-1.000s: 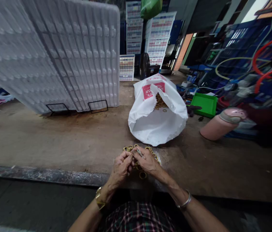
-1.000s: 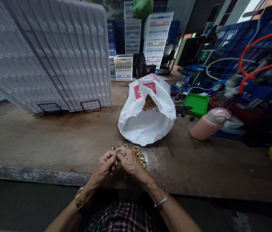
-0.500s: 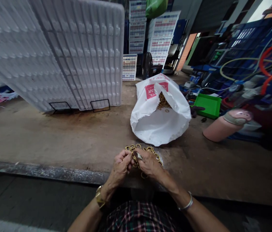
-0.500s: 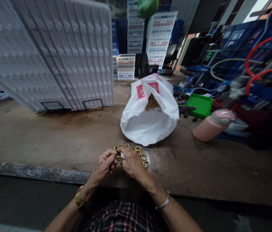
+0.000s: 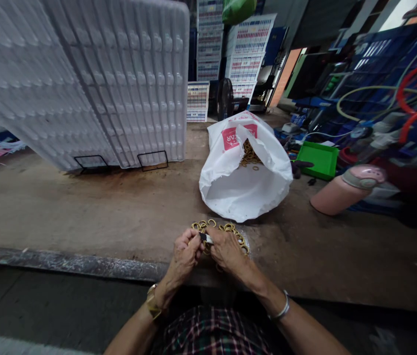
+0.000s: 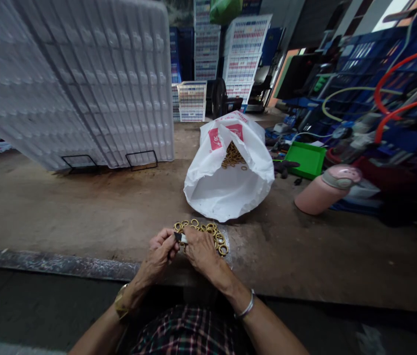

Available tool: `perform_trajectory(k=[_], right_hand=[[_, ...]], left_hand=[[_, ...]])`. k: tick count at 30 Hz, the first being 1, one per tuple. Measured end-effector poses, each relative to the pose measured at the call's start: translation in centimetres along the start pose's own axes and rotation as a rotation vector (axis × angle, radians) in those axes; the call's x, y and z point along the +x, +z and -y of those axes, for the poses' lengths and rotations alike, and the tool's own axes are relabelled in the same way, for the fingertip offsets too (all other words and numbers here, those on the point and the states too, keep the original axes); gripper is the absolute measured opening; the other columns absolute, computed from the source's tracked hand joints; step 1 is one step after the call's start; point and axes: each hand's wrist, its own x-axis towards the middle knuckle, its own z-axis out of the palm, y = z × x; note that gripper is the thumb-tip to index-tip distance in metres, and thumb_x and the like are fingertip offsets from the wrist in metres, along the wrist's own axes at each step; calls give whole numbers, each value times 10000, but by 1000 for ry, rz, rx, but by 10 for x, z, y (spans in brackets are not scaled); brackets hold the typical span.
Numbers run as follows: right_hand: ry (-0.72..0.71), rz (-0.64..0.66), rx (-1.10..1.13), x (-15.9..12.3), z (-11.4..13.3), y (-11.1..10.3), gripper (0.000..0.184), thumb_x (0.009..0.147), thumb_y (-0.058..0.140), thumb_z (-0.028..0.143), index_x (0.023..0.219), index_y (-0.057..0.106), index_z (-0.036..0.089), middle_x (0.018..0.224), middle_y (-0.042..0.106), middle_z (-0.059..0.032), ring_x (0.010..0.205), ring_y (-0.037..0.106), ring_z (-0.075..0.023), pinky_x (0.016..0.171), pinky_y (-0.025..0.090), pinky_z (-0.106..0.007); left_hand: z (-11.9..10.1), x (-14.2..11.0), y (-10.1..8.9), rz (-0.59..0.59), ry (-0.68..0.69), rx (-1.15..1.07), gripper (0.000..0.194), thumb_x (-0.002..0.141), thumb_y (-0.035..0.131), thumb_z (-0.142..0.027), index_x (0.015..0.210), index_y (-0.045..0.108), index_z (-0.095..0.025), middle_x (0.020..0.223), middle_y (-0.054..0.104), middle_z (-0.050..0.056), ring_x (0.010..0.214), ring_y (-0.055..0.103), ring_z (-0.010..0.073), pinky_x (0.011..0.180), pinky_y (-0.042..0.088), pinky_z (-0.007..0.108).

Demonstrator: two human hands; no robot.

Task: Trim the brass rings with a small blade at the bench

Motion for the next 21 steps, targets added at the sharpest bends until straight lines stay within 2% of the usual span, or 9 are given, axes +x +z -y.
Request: perform_trajectory(k=[6,11,15,18,21], right_hand=[[88,35,-81,9,4,-6,225,794,368,105,920,538,181,773,652,-72,666,589,-169,549,267,-259],[229,33,-162,23,-23,-14,238,769,394,96,949,534,162,800,661,-85,714,606,-184,565,293,-258],[198,-9,-202,32,-37,-9,203,774,430,152,946,535,178,857,650,-74,774,611,-193,599,330,-255],[182,7,-222,39,-35,0,184,827,416,232,955,538,180,928,628,-81,799,613,-204,623,365,-267],[198,47,-227,45,-32,8,192,846,398,226,974,532,175,933,614,-90,792,618,-205,626,386,-272]], left_hand=[[-7,-5,-1,19,-16,-29,368,658,606,-513,695,475,-170,518,479,-69,363,339,25,341,236,146],[-7,-16,-8,136,-61,-106,328,698,608,-474,727,493,-168,512,483,-69,360,341,26,339,237,150],[0,-14,-15,129,-121,-307,338,666,647,-452,720,474,-167,598,526,-47,402,387,28,341,246,140],[2,-9,-18,115,-143,-357,348,661,656,-450,709,481,-153,691,573,-1,470,455,45,356,291,140],[1,-8,-20,94,-136,-380,325,666,658,-425,702,496,-145,713,594,25,501,488,63,371,337,152]])
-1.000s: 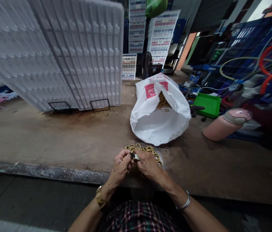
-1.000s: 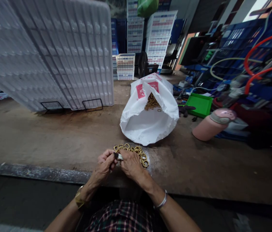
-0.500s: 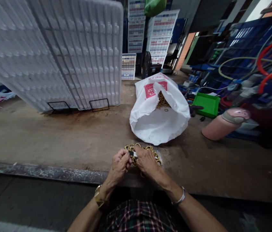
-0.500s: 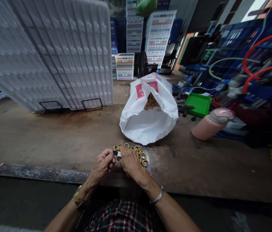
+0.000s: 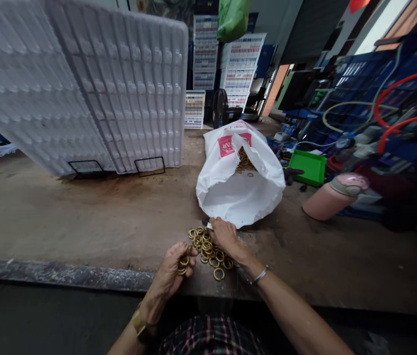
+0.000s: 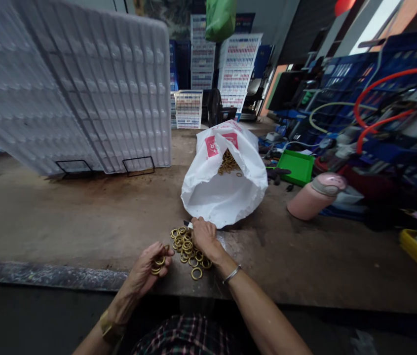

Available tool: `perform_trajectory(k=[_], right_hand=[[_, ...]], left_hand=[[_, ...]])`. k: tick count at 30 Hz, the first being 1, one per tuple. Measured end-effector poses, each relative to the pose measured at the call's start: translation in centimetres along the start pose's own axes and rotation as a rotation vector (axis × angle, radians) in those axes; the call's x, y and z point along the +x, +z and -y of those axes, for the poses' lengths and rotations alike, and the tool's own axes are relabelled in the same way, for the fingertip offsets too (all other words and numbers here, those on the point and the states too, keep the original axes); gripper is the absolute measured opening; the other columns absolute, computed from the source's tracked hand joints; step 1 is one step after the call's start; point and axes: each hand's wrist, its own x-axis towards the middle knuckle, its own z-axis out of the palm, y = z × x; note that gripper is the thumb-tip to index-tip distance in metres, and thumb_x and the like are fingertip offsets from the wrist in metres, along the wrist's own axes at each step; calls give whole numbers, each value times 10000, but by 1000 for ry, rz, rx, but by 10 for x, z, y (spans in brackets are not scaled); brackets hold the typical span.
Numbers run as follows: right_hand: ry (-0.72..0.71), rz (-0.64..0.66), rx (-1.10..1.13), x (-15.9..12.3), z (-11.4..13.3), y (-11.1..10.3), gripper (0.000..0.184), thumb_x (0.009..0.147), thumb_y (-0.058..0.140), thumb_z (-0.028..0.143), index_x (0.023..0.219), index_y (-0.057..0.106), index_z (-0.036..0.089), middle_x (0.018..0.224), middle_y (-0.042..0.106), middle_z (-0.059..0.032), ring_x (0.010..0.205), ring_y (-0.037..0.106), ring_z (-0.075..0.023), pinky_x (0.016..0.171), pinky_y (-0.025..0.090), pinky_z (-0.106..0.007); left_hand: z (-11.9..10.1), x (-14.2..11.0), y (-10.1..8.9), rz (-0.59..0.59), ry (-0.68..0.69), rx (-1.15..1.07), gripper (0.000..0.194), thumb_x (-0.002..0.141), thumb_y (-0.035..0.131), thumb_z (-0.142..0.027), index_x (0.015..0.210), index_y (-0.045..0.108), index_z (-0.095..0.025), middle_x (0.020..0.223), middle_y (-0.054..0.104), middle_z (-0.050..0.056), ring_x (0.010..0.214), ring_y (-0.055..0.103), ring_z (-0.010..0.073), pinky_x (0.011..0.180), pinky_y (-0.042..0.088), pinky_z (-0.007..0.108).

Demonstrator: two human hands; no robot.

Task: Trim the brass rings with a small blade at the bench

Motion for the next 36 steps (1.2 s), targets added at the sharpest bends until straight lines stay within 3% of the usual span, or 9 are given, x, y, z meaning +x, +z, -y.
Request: perform_trajectory(k=[6,8,13,15,19,23,26,29,36], right_hand=[[31,-10,13,6,1,6,233,827,353,134,988,517,174,912,599,-96,766,621,-204,593,389,-272],[31,-11,17,5,1,7,235,820,360,136,994,511,178,927,595,-95,752,619,-202,591,387,-276],[18,-28,34,2,3,0,256,804,369,136,1034,481,158,886,610,-97,744,605,-193,599,366,-267],[-24,-46,76,-2,5,-6,266,775,392,126,1024,481,160,837,617,-77,735,591,-180,606,348,-254],[-205,-118,278,-14,14,-13,265,698,426,81,927,510,185,790,605,-28,720,547,-145,626,321,-229],[-322,-126,565,-25,25,-10,177,732,428,93,849,523,186,747,578,1,678,504,-115,616,319,-208],[-277,-101,781,-26,30,-9,105,788,421,166,786,526,176,689,540,20,627,470,-98,585,317,-199],[-174,-71,944,-26,31,-11,178,826,410,266,725,517,166,637,494,33,591,434,-91,555,315,-198],[-75,155,1114,-34,27,-13,320,833,399,364,607,498,160,534,497,33,489,413,-78,487,308,-197]], left_hand=[[-3,3,-6,21,-80,-166,301,613,704,-292,835,556,-154,671,589,8,515,526,83,374,350,147],[-2,6,-9,18,-108,-215,259,617,699,-266,800,570,-136,679,597,21,542,549,95,379,366,150],[2,13,-12,-157,-119,-213,160,665,667,-220,680,535,-130,692,615,32,594,606,128,395,413,167],[4,15,-10,-159,-94,-176,197,654,689,-244,695,529,-138,684,608,15,582,604,119,388,406,159],[7,18,-5,-106,-15,-59,362,599,729,-403,770,528,-157,612,551,-37,475,524,64,341,324,124],[12,20,-4,-77,60,96,411,596,702,-486,757,516,-156,555,498,-62,407,422,29,329,244,115],[13,20,-5,-137,116,246,391,640,647,-513,713,506,-155,513,474,-67,382,383,29,336,244,130],[15,19,-7,-199,198,450,359,700,577,-511,700,522,-156,472,450,-69,364,348,39,349,257,154],[17,13,-6,-187,530,741,226,787,495,-354,789,622,-168,602,547,-14,556,494,106,532,381,203]])
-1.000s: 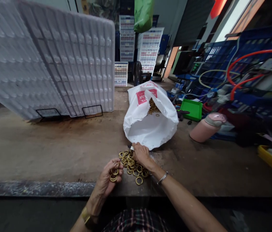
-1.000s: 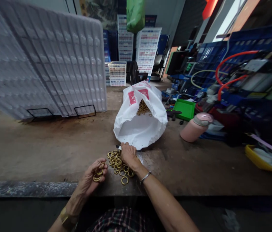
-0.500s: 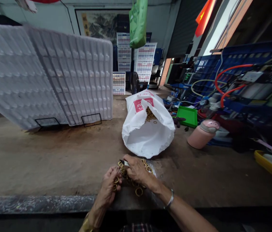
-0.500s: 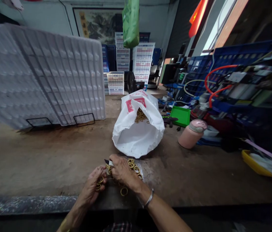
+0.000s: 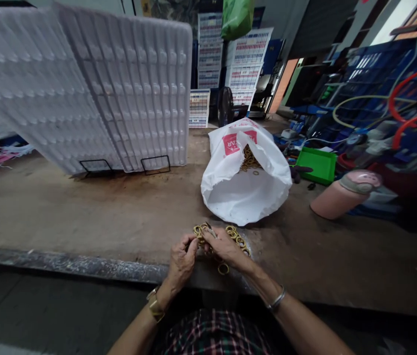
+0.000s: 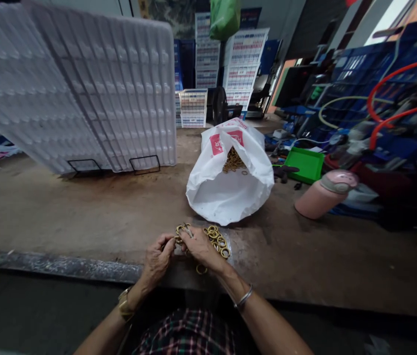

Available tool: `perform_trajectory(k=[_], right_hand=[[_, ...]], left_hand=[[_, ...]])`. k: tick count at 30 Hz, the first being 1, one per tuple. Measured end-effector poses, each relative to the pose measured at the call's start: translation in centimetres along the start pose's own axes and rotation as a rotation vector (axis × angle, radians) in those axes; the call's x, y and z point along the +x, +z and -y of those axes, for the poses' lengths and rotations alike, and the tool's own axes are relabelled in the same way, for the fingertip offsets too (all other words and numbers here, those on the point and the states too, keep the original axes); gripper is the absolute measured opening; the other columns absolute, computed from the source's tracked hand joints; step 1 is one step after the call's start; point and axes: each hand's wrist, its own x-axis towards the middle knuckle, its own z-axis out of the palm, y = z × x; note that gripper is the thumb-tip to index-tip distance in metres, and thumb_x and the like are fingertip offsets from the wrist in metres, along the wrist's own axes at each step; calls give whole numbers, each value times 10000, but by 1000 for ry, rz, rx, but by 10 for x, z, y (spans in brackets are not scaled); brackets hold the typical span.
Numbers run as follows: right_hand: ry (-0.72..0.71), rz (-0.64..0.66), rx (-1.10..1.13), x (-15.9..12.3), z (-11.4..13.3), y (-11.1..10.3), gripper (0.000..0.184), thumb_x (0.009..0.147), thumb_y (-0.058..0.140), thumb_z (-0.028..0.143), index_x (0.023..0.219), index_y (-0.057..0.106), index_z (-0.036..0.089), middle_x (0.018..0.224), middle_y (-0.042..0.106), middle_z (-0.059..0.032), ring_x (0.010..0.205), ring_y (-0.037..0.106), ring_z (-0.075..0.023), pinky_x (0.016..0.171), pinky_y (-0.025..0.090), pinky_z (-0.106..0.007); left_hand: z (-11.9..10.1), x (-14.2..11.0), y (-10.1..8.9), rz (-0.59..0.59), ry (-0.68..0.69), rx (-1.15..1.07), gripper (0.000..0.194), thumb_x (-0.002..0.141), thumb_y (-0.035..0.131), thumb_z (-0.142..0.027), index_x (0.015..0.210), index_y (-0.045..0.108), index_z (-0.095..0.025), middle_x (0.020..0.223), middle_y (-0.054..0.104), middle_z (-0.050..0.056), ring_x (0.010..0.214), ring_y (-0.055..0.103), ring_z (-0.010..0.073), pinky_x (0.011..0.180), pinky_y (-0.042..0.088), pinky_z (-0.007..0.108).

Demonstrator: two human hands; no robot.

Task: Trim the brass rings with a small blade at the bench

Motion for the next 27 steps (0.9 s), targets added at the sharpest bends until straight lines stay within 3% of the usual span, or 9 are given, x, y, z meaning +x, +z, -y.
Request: perform_trajectory(k=[4,8,13,27], right_hand=[[25,-35,101,-5,-3,0,329,810,423,414,627,511,156,537,498,31,477,408,-77,467,309,-196],[-40,-148,39,-6,-4,0,297,771,473,417,634,525,159,554,481,39,523,411,-87,493,313,-203],[-114,-159,-164,-11,-3,2,271,798,446,374,650,531,163,567,478,38,541,405,-89,523,301,-212],[-154,-106,-50,-9,0,3,290,853,380,375,710,522,167,627,533,12,598,474,-108,573,354,-218]], left_hand=[[-8,-2,3,28,10,29,198,783,497,-326,771,615,-168,597,544,-12,561,496,107,539,384,205],[-12,-4,6,137,-178,-106,232,789,493,-394,787,556,-170,516,466,-58,432,416,66,438,342,177],[-14,-9,6,265,-369,-272,323,777,482,-496,746,482,-175,547,480,-62,378,399,37,359,295,149],[-24,-14,0,264,-385,-415,333,739,546,-493,735,478,-167,587,496,-59,393,425,24,347,287,131]])
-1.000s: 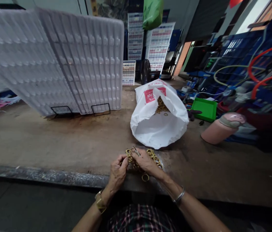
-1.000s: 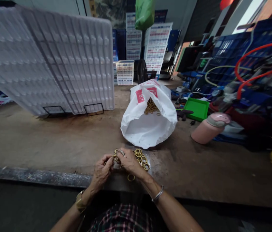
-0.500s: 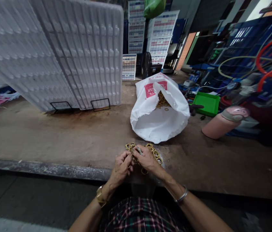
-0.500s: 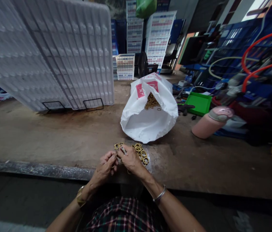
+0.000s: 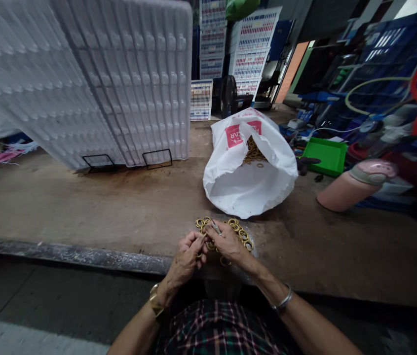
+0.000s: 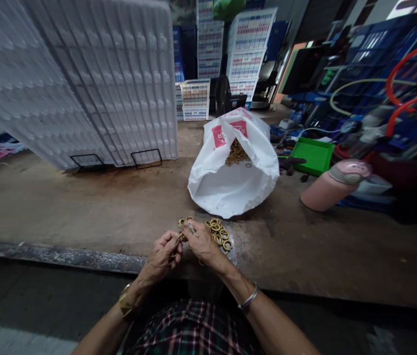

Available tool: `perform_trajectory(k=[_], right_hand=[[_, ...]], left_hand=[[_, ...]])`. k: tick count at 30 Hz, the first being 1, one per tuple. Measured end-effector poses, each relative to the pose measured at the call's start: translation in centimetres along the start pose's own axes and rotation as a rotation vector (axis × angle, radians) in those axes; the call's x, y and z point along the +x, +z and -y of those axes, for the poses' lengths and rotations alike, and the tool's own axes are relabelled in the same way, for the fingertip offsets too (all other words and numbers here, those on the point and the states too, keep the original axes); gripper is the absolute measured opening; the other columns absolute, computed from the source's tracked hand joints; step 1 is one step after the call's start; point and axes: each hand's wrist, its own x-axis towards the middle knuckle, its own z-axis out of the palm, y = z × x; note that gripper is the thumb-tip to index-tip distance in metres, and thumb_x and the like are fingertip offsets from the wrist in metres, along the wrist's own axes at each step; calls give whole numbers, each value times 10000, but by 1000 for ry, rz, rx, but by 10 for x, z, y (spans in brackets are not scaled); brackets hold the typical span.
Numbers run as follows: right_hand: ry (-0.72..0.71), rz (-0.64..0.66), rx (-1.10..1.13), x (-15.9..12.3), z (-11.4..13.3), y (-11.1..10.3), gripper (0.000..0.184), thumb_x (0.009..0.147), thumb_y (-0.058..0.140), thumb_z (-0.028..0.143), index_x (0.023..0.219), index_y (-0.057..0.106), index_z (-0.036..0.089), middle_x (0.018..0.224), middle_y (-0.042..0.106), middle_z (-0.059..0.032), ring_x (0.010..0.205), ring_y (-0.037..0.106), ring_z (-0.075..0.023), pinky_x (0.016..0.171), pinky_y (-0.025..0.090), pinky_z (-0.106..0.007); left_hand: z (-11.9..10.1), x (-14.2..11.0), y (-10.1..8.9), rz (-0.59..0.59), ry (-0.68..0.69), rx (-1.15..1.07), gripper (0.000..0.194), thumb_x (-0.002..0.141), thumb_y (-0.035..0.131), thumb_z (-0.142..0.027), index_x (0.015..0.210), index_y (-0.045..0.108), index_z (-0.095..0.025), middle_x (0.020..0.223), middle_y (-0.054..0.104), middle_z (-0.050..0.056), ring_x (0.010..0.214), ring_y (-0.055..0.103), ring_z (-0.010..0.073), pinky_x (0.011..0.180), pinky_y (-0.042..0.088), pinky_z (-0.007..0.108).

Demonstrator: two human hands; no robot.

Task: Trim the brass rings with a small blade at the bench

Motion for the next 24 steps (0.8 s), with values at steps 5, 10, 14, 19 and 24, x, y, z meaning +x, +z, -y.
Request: perform_trajectory(k=[5,10,14,19,24], right_hand=[[-51,-58,-349,-3,-10,-1,201,825,369,227,711,529,179,633,553,-6,584,464,-118,575,321,-224],[-145,75,-615,-11,-13,2,188,717,400,92,781,554,179,708,603,-30,636,502,-132,593,300,-225],[-100,117,-712,-12,-9,3,214,704,403,77,818,561,166,735,627,-49,643,522,-141,583,286,-234],[-70,151,-777,-10,-7,6,229,713,402,76,850,562,166,743,643,-54,641,547,-149,562,267,-245],[51,104,-902,1,-9,-4,248,753,383,83,907,561,162,783,660,-80,665,577,-164,557,267,-252]], left_hand=[[0,5,1,-19,12,18,317,752,538,-475,748,476,-164,602,495,-54,407,427,25,344,293,124],[2,8,-2,-63,53,51,329,753,529,-486,760,469,-163,585,492,-55,405,428,29,347,297,126],[4,9,-4,-96,64,86,365,730,534,-517,768,478,-158,565,489,-57,382,409,32,340,295,138],[6,8,-5,-96,97,124,380,726,524,-540,756,477,-164,574,498,-53,389,420,38,347,301,147],[-5,-5,0,-45,50,131,355,738,533,-519,736,477,-169,565,503,-52,398,431,38,365,303,145]])
